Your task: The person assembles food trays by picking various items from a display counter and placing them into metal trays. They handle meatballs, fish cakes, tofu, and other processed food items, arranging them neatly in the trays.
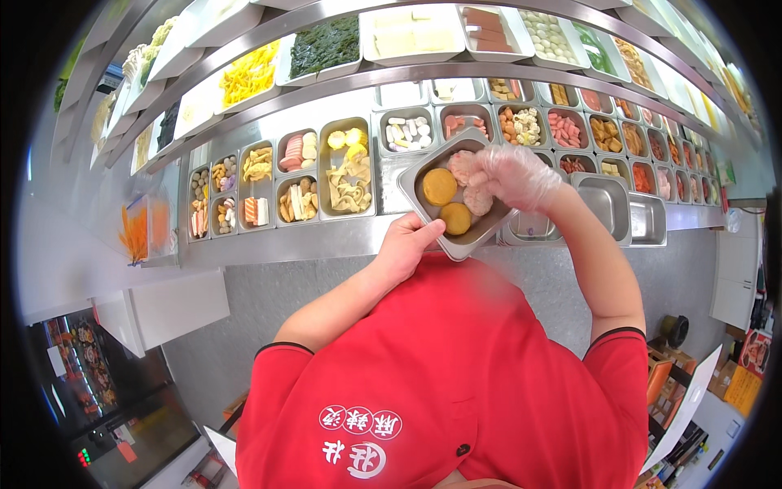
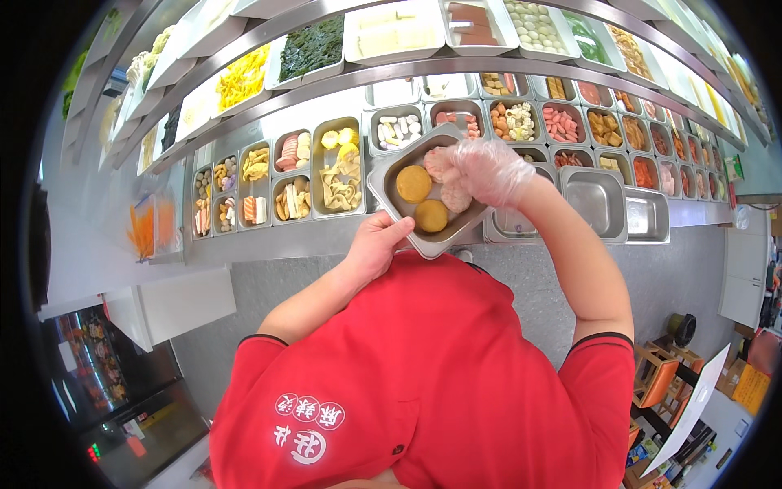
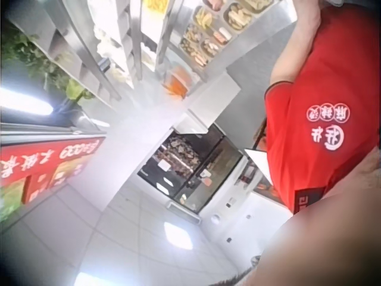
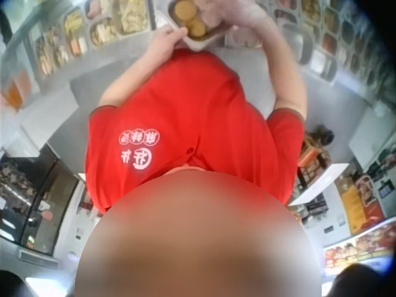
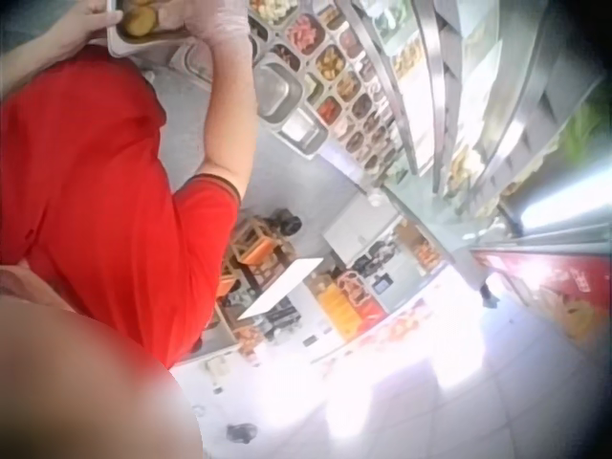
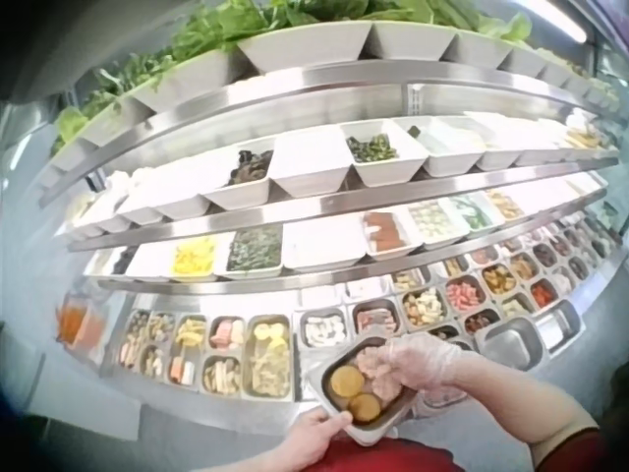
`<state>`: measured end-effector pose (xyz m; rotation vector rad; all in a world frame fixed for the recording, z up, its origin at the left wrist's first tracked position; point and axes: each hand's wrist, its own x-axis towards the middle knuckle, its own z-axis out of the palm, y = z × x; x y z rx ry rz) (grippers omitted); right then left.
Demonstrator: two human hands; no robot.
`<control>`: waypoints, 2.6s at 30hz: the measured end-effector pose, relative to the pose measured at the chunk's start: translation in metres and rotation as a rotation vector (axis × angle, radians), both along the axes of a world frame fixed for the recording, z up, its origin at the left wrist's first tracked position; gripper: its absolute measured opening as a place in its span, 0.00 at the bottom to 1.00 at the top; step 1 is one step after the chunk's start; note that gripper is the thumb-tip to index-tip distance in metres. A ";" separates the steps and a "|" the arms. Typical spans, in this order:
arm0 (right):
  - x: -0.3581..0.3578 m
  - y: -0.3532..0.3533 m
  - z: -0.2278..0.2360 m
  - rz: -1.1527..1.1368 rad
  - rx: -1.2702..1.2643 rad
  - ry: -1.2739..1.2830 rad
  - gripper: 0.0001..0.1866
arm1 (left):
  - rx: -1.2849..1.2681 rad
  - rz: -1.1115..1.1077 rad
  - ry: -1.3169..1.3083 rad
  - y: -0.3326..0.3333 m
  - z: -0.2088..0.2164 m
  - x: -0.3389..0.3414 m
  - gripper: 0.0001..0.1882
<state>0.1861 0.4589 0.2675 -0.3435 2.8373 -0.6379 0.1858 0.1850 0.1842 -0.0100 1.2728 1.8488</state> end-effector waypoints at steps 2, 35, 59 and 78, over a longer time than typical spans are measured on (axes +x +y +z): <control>-0.009 0.000 0.001 0.078 0.061 0.146 0.20 | 0.002 -0.012 0.011 -0.002 -0.004 0.002 0.09; -0.023 -0.039 0.016 0.512 0.579 -0.036 0.23 | -0.019 -0.063 -0.116 -0.004 0.000 -0.006 0.14; -0.026 -0.055 0.012 0.339 0.395 -0.789 0.18 | -0.012 -0.106 -0.184 -0.009 0.000 -0.015 0.16; -0.035 -0.049 0.009 0.260 0.179 -0.505 0.13 | -0.056 -0.095 -0.193 -0.013 0.000 -0.010 0.17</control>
